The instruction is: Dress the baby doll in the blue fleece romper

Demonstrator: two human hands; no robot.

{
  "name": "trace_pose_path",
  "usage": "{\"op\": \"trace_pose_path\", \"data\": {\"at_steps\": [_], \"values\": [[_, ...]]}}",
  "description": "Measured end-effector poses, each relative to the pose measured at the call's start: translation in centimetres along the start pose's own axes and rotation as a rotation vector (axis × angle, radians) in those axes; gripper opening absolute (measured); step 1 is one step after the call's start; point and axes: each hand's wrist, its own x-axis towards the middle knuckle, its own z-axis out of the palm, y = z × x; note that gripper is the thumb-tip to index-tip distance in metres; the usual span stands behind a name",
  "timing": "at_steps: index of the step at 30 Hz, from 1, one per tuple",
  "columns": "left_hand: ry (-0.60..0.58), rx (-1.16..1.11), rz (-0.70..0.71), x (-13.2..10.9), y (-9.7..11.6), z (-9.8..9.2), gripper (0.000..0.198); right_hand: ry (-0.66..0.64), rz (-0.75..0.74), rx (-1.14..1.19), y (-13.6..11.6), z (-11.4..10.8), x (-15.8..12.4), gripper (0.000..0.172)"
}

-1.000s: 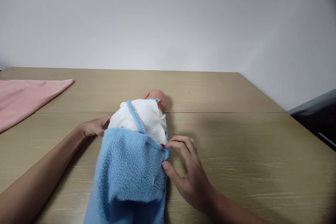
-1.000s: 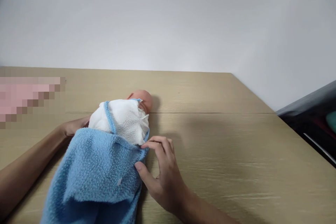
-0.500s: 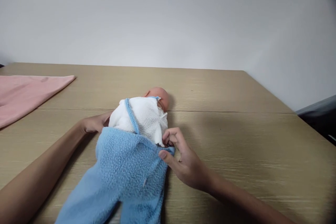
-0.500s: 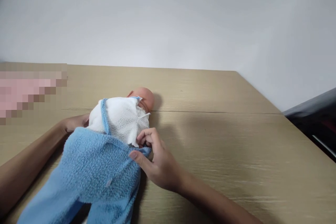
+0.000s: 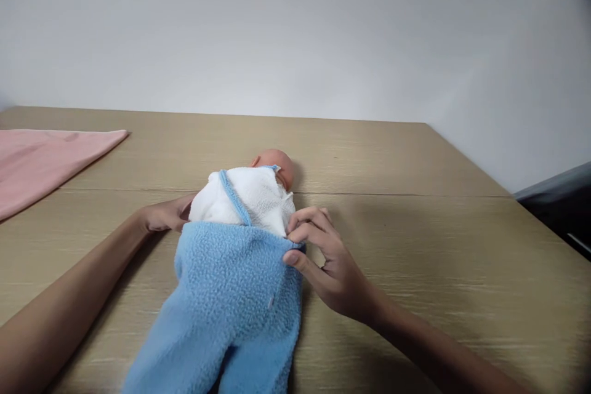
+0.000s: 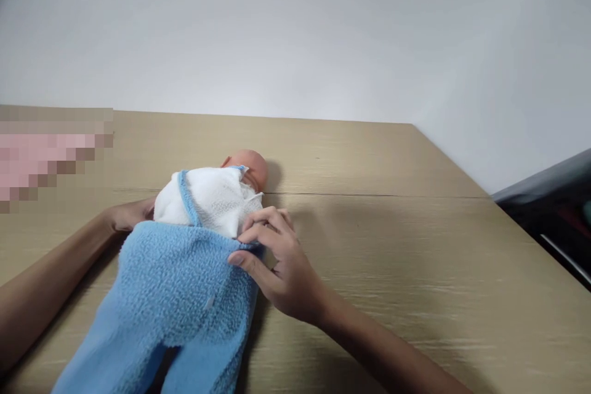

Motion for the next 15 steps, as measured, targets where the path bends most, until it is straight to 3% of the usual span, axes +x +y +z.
{"op": "trace_pose_path", "data": {"at_steps": [3,8,12,15], "values": [[-0.039,0.018,-0.037,-0.1,-0.6,-0.6,0.106,0.005,0.032,0.116,-0.5,0.7,-0.3,0.012],[-0.063,0.185,-0.015,-0.2,0.3,-0.3,0.112,0.036,0.197,0.151,-1.0,1.9,0.2,0.019],[-0.008,0.239,-0.058,-0.3,0.9,0.1,0.112,-0.022,0.25,0.221,-1.1,2.7,1.8,0.02],[-0.009,0.231,-0.047,-0.2,1.1,0.3,0.104,0.06,0.307,0.282,-1.1,3.2,2.4,0.036]]}}
